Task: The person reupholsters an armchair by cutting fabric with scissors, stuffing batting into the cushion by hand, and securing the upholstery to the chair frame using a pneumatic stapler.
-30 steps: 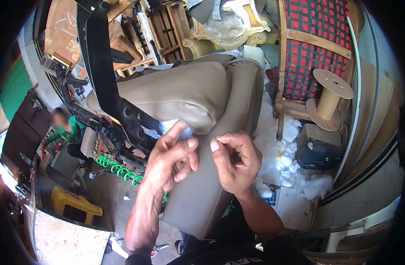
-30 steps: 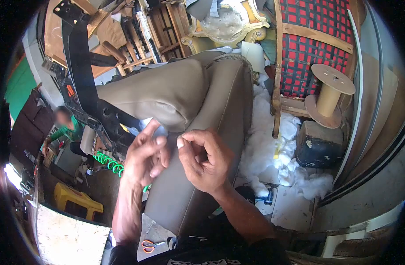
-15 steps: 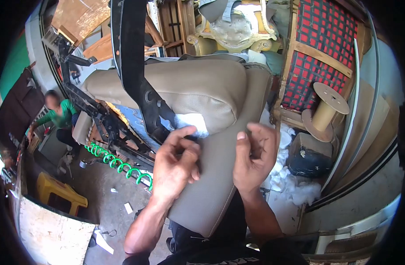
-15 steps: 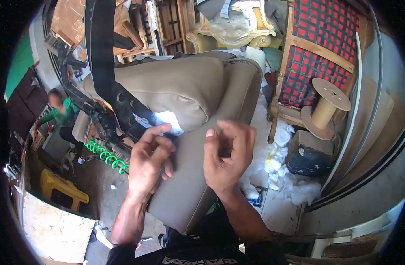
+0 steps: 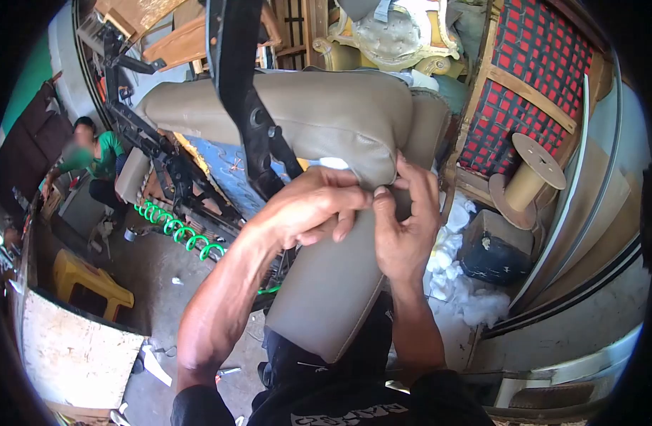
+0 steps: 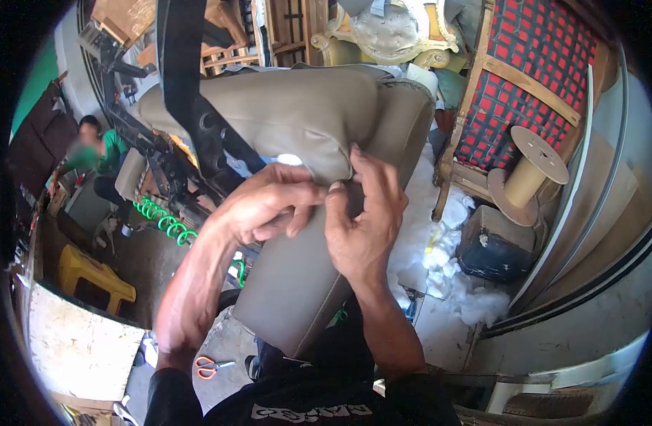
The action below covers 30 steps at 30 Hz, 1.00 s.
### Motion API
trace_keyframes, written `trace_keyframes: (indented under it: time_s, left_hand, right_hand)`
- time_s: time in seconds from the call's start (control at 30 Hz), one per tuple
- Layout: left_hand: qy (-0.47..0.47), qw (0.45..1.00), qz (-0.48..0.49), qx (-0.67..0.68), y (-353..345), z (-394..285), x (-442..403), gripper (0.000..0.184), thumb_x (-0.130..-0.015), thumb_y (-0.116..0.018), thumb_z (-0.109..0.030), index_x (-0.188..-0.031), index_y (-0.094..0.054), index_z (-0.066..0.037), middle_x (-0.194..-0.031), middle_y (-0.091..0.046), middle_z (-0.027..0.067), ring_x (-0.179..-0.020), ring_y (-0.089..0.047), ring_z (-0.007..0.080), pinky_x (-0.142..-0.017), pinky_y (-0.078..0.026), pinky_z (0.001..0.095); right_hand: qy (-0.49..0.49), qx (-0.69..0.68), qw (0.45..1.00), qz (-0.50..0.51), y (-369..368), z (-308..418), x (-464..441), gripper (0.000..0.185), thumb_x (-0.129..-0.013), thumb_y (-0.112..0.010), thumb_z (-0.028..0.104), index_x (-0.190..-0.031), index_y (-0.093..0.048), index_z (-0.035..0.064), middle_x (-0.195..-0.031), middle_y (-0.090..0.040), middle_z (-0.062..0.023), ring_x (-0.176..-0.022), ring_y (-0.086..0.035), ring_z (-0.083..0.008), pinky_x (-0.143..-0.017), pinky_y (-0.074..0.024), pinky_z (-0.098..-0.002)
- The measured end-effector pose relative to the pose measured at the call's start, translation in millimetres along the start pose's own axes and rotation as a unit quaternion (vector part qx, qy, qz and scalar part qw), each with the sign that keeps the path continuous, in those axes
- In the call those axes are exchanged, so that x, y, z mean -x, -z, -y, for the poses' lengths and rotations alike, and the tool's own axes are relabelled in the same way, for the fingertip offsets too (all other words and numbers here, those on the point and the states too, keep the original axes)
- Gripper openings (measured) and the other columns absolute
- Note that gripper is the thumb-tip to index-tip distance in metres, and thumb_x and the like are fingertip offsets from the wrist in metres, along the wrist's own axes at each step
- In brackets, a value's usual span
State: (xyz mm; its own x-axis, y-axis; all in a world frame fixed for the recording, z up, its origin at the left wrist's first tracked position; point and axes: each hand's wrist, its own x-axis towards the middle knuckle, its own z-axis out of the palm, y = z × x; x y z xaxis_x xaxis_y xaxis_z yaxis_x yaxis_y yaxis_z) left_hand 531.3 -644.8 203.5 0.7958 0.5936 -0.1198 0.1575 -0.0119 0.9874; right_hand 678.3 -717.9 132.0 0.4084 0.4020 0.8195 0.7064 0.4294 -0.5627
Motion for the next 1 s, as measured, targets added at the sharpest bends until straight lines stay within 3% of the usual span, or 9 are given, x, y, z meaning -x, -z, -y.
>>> trace_keyframes:
  time_s: [0.17,0.3,0.33,0.47,0.63,0.67,0.83,0.93,1.0]
  left_hand:
    - [-0.139,0.957,-0.253,0.028,-28.3,31.8,8.4,0.019,-0.089,-0.066,-0.01,-0.103,-0.073,0.0,-0.068,-0.059,0.0031,-0.047,-0.053,0.0101,-0.04,-0.04,0.0244]
    - [-0.369,0.791,-0.451,-0.186,-59.4,40.7,27.4,0.039,-0.086,-0.07,-0.001,-0.122,-0.057,0.005,-0.107,-0.06,0.0163,-0.077,-0.064,0.0162,-0.06,-0.051,0.0289]
    - [-0.338,0.837,-0.392,-0.179,-58.3,41.9,31.5,0.056,-0.084,-0.069,0.001,-0.134,-0.044,0.006,-0.124,-0.054,0.0213,-0.079,-0.064,0.0179,-0.067,-0.052,0.0297]
    - [-0.272,0.901,-0.337,-0.034,-50.9,43.4,15.9,0.059,-0.085,-0.067,0.002,-0.137,-0.039,0.007,-0.13,-0.055,0.021,-0.076,-0.063,0.0152,-0.072,-0.053,0.0268]
    - [-0.246,0.931,-0.188,0.193,-35.8,32.7,14.4,0.054,-0.087,-0.066,0.002,-0.134,-0.04,0.005,-0.12,-0.058,0.0166,-0.05,-0.054,0.0126,-0.048,-0.045,0.0239]
    - [-0.245,0.92,-0.146,0.269,-32.5,33.8,9.3,0.046,-0.088,-0.065,0.0,-0.128,-0.043,0.004,-0.108,-0.06,0.0124,-0.041,-0.044,0.0091,-0.036,-0.034,0.0243]
    - [-0.152,0.951,-0.069,0.259,-15.8,21.9,3.6,0.028,-0.091,-0.065,-0.01,-0.112,-0.047,-0.004,-0.091,-0.061,0.0031,-0.036,-0.035,0.0062,-0.034,-0.023,0.0212]
    - [-0.136,0.974,-0.088,0.159,-14.8,6.8,9.6,0.032,-0.091,-0.069,-0.019,-0.109,-0.059,0.005,-0.068,-0.061,0.0033,-0.038,-0.045,0.0081,-0.036,-0.031,0.0233]
    - [-0.172,0.967,-0.186,0.02,-12.6,17.0,0.4,0.035,-0.09,-0.07,-0.02,-0.107,-0.061,0.009,-0.075,-0.07,0.0104,-0.055,-0.062,0.0127,-0.051,-0.048,0.0268]
  right_hand:
    - [0.009,0.016,1.0,-0.012,3.3,0.6,2.9,0.048,-0.082,-0.064,0.002,-0.13,-0.062,0.0052,-0.115,-0.064,-0.012,-0.101,-0.065,-0.0257,-0.095,-0.0432,-0.0409]
    - [0.01,0.013,1.0,-0.014,3.5,-2.8,4.7,0.046,-0.085,-0.066,0.005,-0.131,-0.062,0.0059,-0.114,-0.065,-0.0116,-0.102,-0.065,-0.026,-0.095,-0.0428,-0.0409]
    - [0.014,0.01,1.0,-0.013,2.0,-2.2,2.3,0.046,-0.085,-0.066,0.005,-0.131,-0.062,0.0059,-0.114,-0.065,-0.0116,-0.102,-0.065,-0.026,-0.095,-0.0428,-0.0409]
    - [0.003,0.01,1.0,-0.006,3.2,-1.5,7.1,0.046,-0.085,-0.067,0.006,-0.131,-0.061,0.0056,-0.114,-0.064,-0.0116,-0.102,-0.064,-0.0254,-0.095,-0.0419,-0.0411]
    - [0.018,0.02,1.0,0.002,1.9,-0.2,4.5,0.049,-0.084,-0.068,0.01,-0.132,-0.058,0.0036,-0.115,-0.061,-0.012,-0.101,-0.062,-0.0251,-0.096,-0.0389,-0.043]
    - [0.021,0.023,0.999,0.009,1.4,0.0,4.3,0.052,-0.083,-0.069,0.011,-0.132,-0.056,0.003,-0.114,-0.06,-0.0119,-0.101,-0.062,-0.0251,-0.096,-0.0375,-0.044]
    - [0.027,0.033,0.999,0.023,0.6,5.0,2.8,0.059,-0.078,-0.069,0.014,-0.133,-0.052,0.002,-0.112,-0.056,-0.0108,-0.102,-0.059,-0.0248,-0.097,-0.0349,-0.046]
    - [0.031,0.06,0.997,0.036,2.6,6.8,1.5,0.059,-0.078,-0.067,0.012,-0.134,-0.052,0.001,-0.113,-0.055,-0.0114,-0.103,-0.058,-0.0252,-0.096,-0.0352,-0.0462]
    - [0.036,0.065,0.996,0.051,4.4,7.0,2.7,0.059,-0.078,-0.067,0.012,-0.134,-0.051,0.0008,-0.114,-0.056,-0.0118,-0.104,-0.059,-0.0254,-0.096,-0.0355,-0.046]
